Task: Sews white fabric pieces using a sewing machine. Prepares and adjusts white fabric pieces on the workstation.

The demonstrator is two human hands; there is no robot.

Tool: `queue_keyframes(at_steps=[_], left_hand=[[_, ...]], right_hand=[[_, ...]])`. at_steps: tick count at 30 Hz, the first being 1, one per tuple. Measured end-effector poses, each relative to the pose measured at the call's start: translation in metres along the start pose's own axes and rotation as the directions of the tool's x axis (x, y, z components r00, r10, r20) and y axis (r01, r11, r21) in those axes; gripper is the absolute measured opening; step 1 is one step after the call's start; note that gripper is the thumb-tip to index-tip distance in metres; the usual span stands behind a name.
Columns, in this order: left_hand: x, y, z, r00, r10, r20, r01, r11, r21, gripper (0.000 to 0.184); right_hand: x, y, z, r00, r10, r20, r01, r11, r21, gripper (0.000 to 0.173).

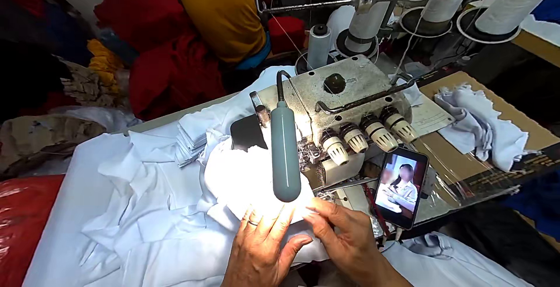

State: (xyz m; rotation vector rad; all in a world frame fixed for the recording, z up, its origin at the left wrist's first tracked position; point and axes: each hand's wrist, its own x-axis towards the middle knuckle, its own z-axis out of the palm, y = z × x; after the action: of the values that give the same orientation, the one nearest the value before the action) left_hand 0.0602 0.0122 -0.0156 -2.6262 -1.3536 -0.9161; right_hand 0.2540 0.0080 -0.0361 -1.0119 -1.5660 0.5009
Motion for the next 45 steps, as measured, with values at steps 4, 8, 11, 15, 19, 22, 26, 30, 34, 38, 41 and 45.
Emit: queue_keyframes(at_steps=[4, 8, 11, 15, 19, 22, 26, 30, 34, 38, 41, 45], left_hand=[[0.000, -0.002, 0.001, 1.000, -0.003, -0.001, 0.003, 1.000, -0.027, 0.055], [-0.001, -0.004, 0.000, 1.000, -0.012, 0.003, 0.012, 0.999, -0.052, 0.057], [-0.001, -0.007, 0.000, 1.000, -0.016, -0.001, 0.016, 0.999, -0.050, 0.059], [0.010, -0.016, -0.003, 0.999, -0.022, 0.042, 0.023, 0.999, -0.030, 0.066], [0.030, -0.047, -0.004, 0.997, -0.001, 0.073, 0.006, 0.998, -0.070, 0.059], [0.045, -0.069, -0.007, 0.993, 0.034, 0.113, -0.016, 0.988, -0.155, 0.049], [0.036, -0.085, -0.003, 0.997, -0.006, -0.073, -0.002, 0.994, -0.112, 0.040], [-0.003, -0.088, 0.011, 0.928, -0.064, -0.368, 0.070, 0.998, 0.002, 0.035], [-0.023, -0.083, 0.024, 0.921, -0.160, -0.355, 0.134, 0.986, -0.097, 0.033], [-0.007, -0.103, 0.003, 0.941, -0.141, -0.307, 0.144, 0.989, -0.014, 0.022], [0.006, -0.112, -0.038, 0.952, -0.298, -0.077, 0.305, 0.946, 0.113, 0.034], [0.005, -0.046, -0.066, 0.962, -0.245, -0.122, 0.262, 0.952, 0.158, 0.036]], right_hand=[[-0.012, 0.008, 0.006, 0.999, -0.039, 0.007, 0.040, 0.995, -0.090, 0.030], [-0.015, 0.011, 0.009, 0.998, -0.070, 0.007, 0.070, 0.989, -0.132, 0.034], [-0.014, 0.012, 0.009, 0.998, -0.063, 0.021, 0.065, 0.989, -0.135, 0.034], [-0.005, 0.012, 0.013, 0.999, -0.049, 0.015, 0.051, 0.988, -0.148, 0.032], [0.000, 0.012, 0.015, 0.998, -0.064, 0.011, 0.065, 0.983, -0.173, 0.032], [-0.010, 0.014, 0.013, 0.996, -0.082, -0.018, 0.079, 0.989, -0.121, 0.032], [-0.038, 0.023, 0.005, 0.999, -0.037, -0.020, 0.037, 0.999, -0.007, 0.037], [-0.068, 0.040, -0.013, 0.993, 0.121, -0.003, -0.121, 0.992, 0.020, 0.038], [-0.081, 0.050, -0.010, 0.979, 0.205, -0.002, -0.205, 0.979, -0.014, 0.031], [-0.077, 0.053, -0.003, 0.987, 0.155, -0.052, -0.159, 0.983, -0.089, 0.026], [-0.076, 0.060, -0.002, 0.992, 0.089, -0.094, -0.099, 0.989, -0.106, 0.023], [-0.077, 0.057, -0.010, 0.969, 0.234, -0.074, -0.233, 0.972, 0.029, 0.023]])
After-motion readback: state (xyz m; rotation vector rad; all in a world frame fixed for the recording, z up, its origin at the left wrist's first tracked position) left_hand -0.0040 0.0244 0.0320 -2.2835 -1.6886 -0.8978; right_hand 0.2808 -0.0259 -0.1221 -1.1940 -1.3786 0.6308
